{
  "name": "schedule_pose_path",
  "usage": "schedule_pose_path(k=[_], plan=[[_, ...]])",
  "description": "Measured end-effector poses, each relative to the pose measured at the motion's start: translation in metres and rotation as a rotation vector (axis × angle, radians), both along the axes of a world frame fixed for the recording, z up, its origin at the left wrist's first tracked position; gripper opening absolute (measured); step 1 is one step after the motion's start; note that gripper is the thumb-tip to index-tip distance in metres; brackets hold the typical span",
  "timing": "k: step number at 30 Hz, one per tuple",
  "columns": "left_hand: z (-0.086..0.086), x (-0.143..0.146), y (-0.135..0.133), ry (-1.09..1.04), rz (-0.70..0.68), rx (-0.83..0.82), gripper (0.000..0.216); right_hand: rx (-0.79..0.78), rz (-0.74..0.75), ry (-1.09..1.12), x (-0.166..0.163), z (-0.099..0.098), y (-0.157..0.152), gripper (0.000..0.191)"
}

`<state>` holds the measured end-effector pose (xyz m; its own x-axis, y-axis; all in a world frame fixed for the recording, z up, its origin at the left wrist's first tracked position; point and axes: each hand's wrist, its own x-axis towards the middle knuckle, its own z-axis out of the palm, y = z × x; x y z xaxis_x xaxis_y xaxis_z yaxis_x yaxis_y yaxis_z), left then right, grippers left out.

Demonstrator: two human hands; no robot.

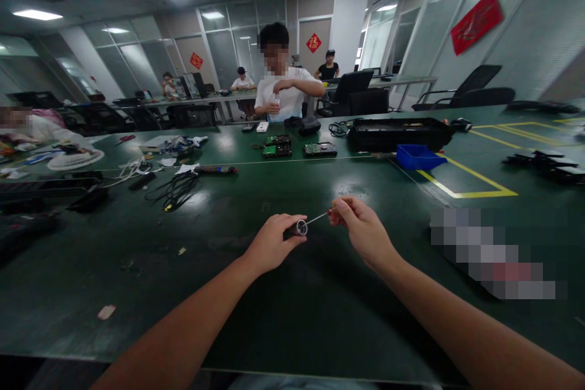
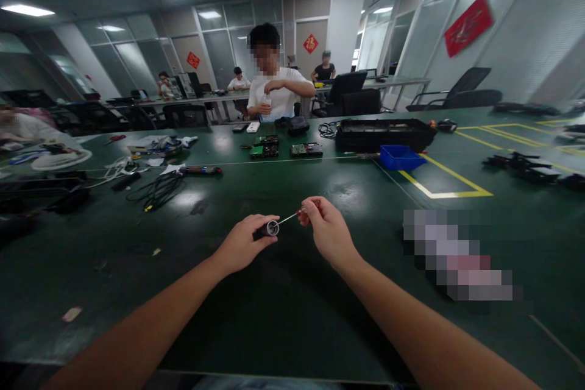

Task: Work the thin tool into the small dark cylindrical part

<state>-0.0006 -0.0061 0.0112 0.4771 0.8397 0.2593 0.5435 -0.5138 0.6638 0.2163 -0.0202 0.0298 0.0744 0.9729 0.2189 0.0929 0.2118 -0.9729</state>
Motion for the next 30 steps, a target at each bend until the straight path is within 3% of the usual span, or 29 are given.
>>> schedule_pose_path(k=[8, 13, 19, 26, 30], plan=[[0.003, -0.001, -0.001, 0.019, 0.049, -0.033, 0.042, 0.03, -0.074, -0.383, 0.008, 0.017, -0.01, 0.032], [0.0, -0.001, 0.0, 0.009, 0.056, -0.036, 0.042, 0.113, 0.012, -0.387, 0.008, 0.012, -0.01, 0.015], [-0.002, -0.002, 0.001, 0.008, 0.048, -0.02, 0.041, 0.052, 0.021, -0.478, 0.005, 0.014, -0.011, 0.03], [-0.001, -0.001, 0.001, 0.024, 0.044, -0.029, 0.04, 0.053, 0.077, -0.337, 0.004, 0.009, -0.01, 0.022], [0.0, -0.001, 0.002, 0.03, 0.052, -0.029, 0.04, 0.0, 0.071, -0.112, 0.002, 0.006, -0.006, 0.018]])
